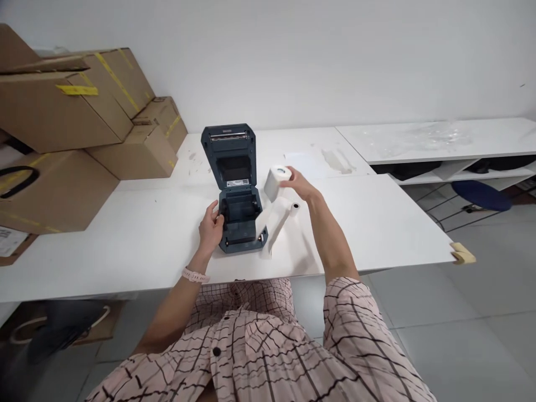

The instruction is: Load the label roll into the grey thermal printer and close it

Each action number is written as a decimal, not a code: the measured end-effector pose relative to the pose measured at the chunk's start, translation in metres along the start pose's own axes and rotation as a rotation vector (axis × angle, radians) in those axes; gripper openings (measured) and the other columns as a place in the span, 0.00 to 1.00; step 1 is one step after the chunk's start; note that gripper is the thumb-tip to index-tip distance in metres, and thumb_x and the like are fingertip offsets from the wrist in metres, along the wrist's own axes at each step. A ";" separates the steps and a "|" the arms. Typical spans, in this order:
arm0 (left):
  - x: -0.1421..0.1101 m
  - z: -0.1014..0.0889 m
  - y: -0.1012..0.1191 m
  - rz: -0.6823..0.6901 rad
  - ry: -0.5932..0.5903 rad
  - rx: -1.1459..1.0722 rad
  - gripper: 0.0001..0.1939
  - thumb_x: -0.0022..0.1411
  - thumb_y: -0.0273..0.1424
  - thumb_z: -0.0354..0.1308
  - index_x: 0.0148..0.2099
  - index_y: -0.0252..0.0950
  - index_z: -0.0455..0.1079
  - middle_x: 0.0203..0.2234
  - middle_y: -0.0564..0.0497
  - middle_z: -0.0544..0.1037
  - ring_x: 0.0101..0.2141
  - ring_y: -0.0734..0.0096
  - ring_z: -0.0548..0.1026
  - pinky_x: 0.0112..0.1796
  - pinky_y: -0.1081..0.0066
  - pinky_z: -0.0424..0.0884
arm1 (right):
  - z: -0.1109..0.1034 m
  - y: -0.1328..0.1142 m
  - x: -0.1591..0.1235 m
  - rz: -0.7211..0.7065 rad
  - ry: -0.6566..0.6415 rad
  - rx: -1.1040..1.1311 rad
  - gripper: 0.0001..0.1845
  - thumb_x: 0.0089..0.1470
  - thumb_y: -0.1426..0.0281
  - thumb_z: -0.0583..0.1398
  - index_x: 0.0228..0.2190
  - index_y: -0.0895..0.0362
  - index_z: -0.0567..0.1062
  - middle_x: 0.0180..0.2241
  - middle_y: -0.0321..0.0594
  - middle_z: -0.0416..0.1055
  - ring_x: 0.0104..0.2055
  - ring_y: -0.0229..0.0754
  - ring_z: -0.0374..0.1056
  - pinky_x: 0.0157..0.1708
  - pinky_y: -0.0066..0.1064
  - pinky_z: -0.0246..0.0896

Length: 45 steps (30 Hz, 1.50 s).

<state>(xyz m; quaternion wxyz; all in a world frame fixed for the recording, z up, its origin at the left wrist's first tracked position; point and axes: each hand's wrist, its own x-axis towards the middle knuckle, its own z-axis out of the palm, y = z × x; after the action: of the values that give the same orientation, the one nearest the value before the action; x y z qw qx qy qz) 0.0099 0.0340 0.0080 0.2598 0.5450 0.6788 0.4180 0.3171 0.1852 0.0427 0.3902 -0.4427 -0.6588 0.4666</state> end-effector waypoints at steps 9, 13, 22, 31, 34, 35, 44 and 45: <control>0.001 0.003 -0.002 0.007 0.019 -0.085 0.28 0.67 0.28 0.54 0.68 0.44 0.63 0.54 0.46 0.82 0.58 0.52 0.77 0.60 0.50 0.69 | 0.087 -0.102 -0.009 -0.253 -0.544 -0.658 0.40 0.40 0.56 0.74 0.53 0.54 0.73 0.49 0.46 0.77 0.48 0.56 0.73 0.50 0.47 0.68; -0.001 0.001 0.001 -0.001 -0.003 -0.086 0.28 0.68 0.29 0.54 0.69 0.43 0.62 0.57 0.44 0.80 0.56 0.51 0.78 0.61 0.49 0.68 | 0.130 -0.098 0.002 -0.160 -0.639 -1.000 0.43 0.38 0.56 0.75 0.55 0.56 0.74 0.50 0.50 0.78 0.50 0.62 0.74 0.50 0.49 0.67; -0.001 0.001 0.005 -0.029 -0.001 -0.088 0.27 0.68 0.27 0.53 0.67 0.41 0.64 0.55 0.44 0.81 0.57 0.51 0.77 0.60 0.49 0.68 | 0.136 -0.067 -0.026 -0.324 -0.484 -0.971 0.37 0.58 0.61 0.65 0.65 0.59 0.66 0.62 0.55 0.71 0.63 0.65 0.67 0.58 0.55 0.66; -0.003 0.001 0.002 0.034 0.018 -0.123 0.24 0.68 0.28 0.52 0.65 0.42 0.67 0.57 0.45 0.80 0.59 0.55 0.76 0.60 0.55 0.70 | 0.150 -0.044 -0.153 -0.455 -0.282 -0.807 0.26 0.70 0.58 0.55 0.63 0.55 0.69 0.69 0.50 0.63 0.72 0.57 0.57 0.68 0.57 0.59; -0.002 0.002 0.000 0.029 0.025 -0.142 0.24 0.68 0.28 0.53 0.64 0.43 0.68 0.57 0.47 0.80 0.58 0.56 0.77 0.60 0.55 0.70 | 0.154 -0.040 -0.159 -0.454 -0.260 -0.781 0.27 0.70 0.57 0.55 0.64 0.54 0.68 0.70 0.49 0.61 0.74 0.54 0.55 0.69 0.57 0.57; -0.002 0.003 0.000 0.029 0.024 -0.150 0.24 0.67 0.28 0.53 0.64 0.43 0.68 0.57 0.46 0.80 0.58 0.56 0.77 0.60 0.55 0.71 | 0.155 -0.039 -0.158 -0.457 -0.258 -0.779 0.27 0.70 0.57 0.55 0.64 0.55 0.68 0.70 0.50 0.62 0.74 0.54 0.55 0.69 0.56 0.57; -0.001 0.008 -0.013 0.027 0.013 -0.218 0.24 0.69 0.33 0.53 0.65 0.41 0.66 0.60 0.43 0.77 0.61 0.56 0.74 0.61 0.55 0.70 | 0.157 -0.038 -0.159 -0.452 -0.224 -0.783 0.27 0.70 0.56 0.55 0.65 0.53 0.68 0.70 0.48 0.62 0.74 0.55 0.55 0.68 0.56 0.58; 0.000 0.009 -0.014 0.020 0.011 -0.231 0.24 0.69 0.34 0.54 0.66 0.41 0.66 0.61 0.43 0.76 0.61 0.56 0.74 0.61 0.55 0.71 | 0.157 -0.037 -0.159 -0.451 -0.222 -0.779 0.27 0.70 0.56 0.55 0.65 0.52 0.67 0.70 0.47 0.62 0.74 0.54 0.54 0.68 0.57 0.58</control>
<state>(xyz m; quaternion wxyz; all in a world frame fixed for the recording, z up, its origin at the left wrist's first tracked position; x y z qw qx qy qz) 0.0093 0.0357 -0.0085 0.3131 0.5159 0.6221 0.4988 0.2117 -0.0142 0.0217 0.2136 -0.3496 -0.9026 0.1323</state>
